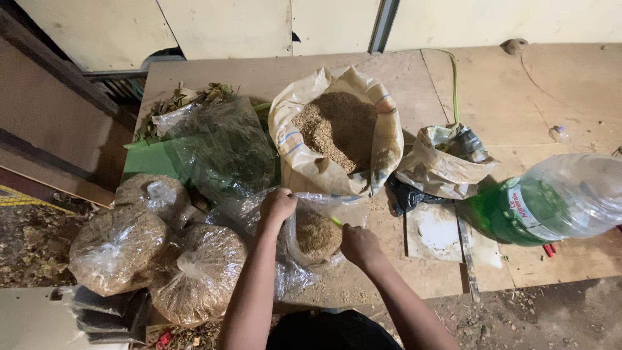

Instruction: The person scoops grain from a large open sack using a green scoop and pours it into a clear plastic bag. The person repeats this action multiple times to fill the bag, while other filled bags and a large water bottle remain on the table.

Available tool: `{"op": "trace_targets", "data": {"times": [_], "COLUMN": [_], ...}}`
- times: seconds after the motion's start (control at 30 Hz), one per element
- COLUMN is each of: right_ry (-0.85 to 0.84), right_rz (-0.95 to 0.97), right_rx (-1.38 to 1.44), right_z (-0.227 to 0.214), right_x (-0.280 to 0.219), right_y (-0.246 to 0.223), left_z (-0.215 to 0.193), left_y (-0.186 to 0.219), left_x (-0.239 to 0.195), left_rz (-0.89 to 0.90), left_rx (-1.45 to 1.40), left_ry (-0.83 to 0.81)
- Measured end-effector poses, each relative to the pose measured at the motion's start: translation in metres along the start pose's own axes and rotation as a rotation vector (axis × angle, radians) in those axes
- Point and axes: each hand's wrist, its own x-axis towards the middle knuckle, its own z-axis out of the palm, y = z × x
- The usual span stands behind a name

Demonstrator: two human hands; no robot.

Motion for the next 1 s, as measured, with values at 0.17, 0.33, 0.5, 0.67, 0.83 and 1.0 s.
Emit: {"op": "trace_targets", "data": {"times": [0.17,0.33,0.5,0.67,0.83,1.0], "right_ry": [-0.439,-0.127,0.098,-0.058,-0.020,-0.008], "right_rz": [0.195,0.191,0.203,0.326,0.194,-0.013], "right_rx": [0.144,0.274,0.073,0.092,0.193,0.230], "right_z": [-0.126,-0.203,-0.172,-0.095,-0.043,-0.006], "right_x": [0.005,0.027,0.075,0.127,0.183,0.233], "right_y": [-0.013,-0.006,0.027,0.044,0.067,0.098], "left_z": [-0.033,-0.052,-0.048,-0.048,-0.020,0.014], "left_y": [0.023,0.052,0.068,0.087,0.100,0.111], "left_x": [0.000,0.011,0.024,0.038,0.047,0.058], "left_rz": [-0.065,0.009,0.138,0.133,-0.116,0.250], "left_rx": [-0.066,-0.231,-0.136,0.101,-0.562,0.028], "left_ry": [-0.094,0.086,0.349,0.655,0.070,0.463]}}
